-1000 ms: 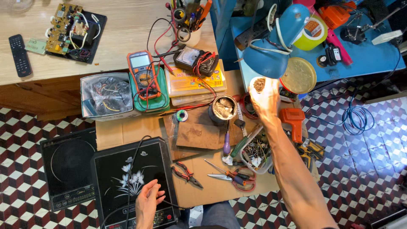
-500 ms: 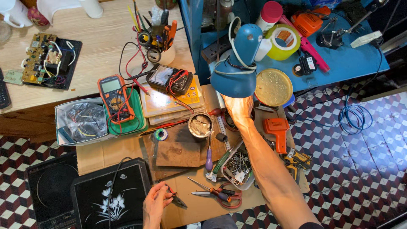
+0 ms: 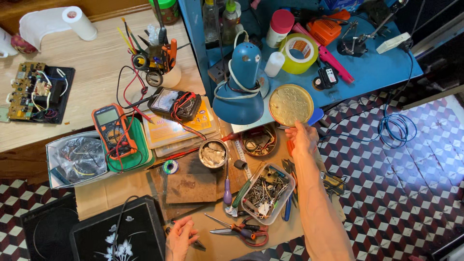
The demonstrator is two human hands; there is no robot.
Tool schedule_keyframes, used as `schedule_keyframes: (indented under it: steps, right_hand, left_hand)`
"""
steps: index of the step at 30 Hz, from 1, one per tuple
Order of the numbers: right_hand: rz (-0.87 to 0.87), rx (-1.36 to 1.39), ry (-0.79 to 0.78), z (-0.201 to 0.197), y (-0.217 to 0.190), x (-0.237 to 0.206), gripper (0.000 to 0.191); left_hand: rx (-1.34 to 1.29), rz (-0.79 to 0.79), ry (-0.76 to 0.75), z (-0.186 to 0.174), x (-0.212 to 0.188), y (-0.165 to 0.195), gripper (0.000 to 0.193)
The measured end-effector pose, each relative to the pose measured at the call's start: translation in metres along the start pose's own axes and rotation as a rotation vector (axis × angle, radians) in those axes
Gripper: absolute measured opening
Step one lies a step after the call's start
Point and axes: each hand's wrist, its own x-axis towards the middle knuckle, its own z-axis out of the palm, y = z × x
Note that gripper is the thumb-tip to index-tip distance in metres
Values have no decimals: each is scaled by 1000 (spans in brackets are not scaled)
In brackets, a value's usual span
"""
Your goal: The person retrieves an induction cooktop from the floor and places it on a workbench. They wipe the surface with a cloth, press buttons on the control panel, and plug the power cord into a socket. The person then presses buttons again to test the unit's functionality.
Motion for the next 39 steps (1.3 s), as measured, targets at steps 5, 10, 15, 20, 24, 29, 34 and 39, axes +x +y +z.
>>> schedule_keyframes:
  steps: [5,10,15,20,24,29,34,39]
  right_hand:
    - [-16,33,46,4,-11,4,26]
    - [147,5,1,5,-26,13,17]
    - [155,-35,-26,-27,-25,6,10]
    - [186,-109,-174,-114,5,-55,10]
    - [296,-232,-122,-158,30,-115,17]
    - [341,-305,-91,-182,56,-174,22]
    - [360,-281,-87,-185,74,-205,22]
    - [342,-239,-100,-185,82,-218,23]
  left_hand:
    - [8,20,-9,5,0,9,46]
    - [24,26,-26,7,-2,1,44]
    - [25,104,-78,6,-5,-13,43]
    - [104,110,-106,0,-14,-32,41]
    - [150,101,-160,-3,-18,-36,41]
    - [191,115,-194,-10,-20,-43,41]
    - [212,123,-243,-14,-21,-49,42]
    - [246,136,-296,-12,-24,-52,42]
